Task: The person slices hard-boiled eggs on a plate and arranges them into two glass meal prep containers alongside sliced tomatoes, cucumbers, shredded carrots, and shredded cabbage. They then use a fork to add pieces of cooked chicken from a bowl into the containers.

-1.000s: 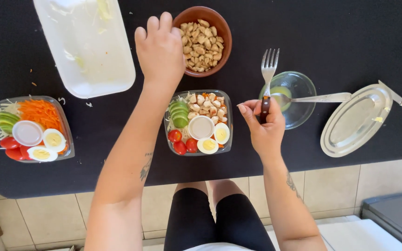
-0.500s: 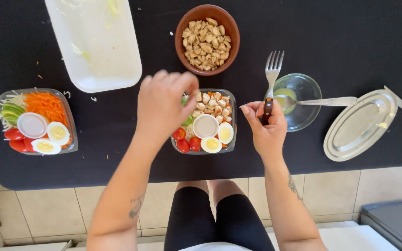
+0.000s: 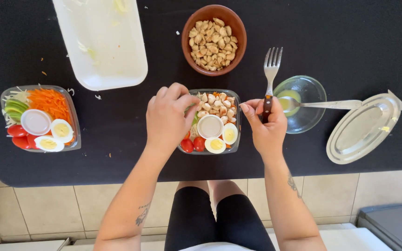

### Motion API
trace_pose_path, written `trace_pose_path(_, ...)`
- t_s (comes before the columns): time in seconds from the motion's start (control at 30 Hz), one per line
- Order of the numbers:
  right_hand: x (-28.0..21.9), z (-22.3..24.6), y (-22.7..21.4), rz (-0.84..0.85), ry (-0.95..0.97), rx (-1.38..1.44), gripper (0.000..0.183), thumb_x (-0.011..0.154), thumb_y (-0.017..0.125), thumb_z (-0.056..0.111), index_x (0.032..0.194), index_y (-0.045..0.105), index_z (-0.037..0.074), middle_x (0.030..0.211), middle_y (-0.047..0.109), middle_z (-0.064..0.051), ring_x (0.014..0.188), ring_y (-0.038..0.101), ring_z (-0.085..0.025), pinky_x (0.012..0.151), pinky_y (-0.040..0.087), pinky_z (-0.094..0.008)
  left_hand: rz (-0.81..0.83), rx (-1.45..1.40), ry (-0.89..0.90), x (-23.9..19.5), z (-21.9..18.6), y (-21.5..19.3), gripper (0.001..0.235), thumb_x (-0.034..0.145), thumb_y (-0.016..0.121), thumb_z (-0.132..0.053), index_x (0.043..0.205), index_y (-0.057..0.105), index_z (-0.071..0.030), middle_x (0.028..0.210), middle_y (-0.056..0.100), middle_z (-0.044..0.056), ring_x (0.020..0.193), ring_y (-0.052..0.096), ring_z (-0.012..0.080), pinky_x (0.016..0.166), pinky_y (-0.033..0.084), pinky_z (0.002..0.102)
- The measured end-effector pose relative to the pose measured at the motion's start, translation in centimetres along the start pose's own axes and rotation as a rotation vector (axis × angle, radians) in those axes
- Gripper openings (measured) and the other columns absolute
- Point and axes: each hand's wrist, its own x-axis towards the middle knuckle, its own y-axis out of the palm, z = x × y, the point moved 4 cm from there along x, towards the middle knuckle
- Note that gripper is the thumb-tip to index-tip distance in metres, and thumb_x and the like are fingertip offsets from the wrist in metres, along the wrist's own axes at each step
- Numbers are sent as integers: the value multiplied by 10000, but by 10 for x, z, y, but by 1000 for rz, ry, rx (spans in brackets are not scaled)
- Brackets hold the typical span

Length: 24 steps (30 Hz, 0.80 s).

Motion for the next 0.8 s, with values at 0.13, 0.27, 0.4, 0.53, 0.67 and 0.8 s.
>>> trace_pose_path(0.13,3,-1,-2,-25,-7,-7,315,868,698,9,735,429,107,801,664,-83,713,553,-105,681,403,-216,-41,-9,-4,31,2,-6,160,773,685,-265,928,645,-261,844,557,-40,750,564,224,627,464,369)
trace_pose_path(0.27,1,7,-3,-17,22,-42,323,869,681,48,744,391,115,811,648,-77,743,572,-114,706,423,-225,-150,18,85,80,5,17,193,794,660,-167,984,644,-196,895,609,-15,744,566,248,607,453,389)
trace_pose_path(0.4,1,10,-4,0,65,-85,328,868,660,79,747,357,116,805,636,-75,763,598,-136,713,456,-244,-201,263,167,121,2,45,244,762,587,-77,968,649,-191,926,576,-12,764,518,245,594,420,371)
trace_pose_path(0.53,1,8,-10,1,72,-127,329,871,661,90,745,358,116,807,638,-62,758,593,-126,706,446,-238,-245,466,237,131,-1,62,186,804,599,-143,961,637,-234,877,558,-37,751,507,195,576,411,320)
trace_pose_path(0.67,0,6,-18,-11,88,-134,334,871,664,95,742,357,120,807,646,-60,757,604,-125,679,449,-231,-227,529,290,131,-2,64,91,799,583,-130,845,610,-203,914,543,-43,791,478,183,607,387,307)
trace_pose_path(0.8,0,7,-20,-4,78,-131,331,874,666,84,749,361,116,813,647,-63,764,607,-130,682,460,-235,-97,507,330,134,1,71,301,685,660,-88,938,567,-223,821,578,-89,862,489,180,672,390,315)
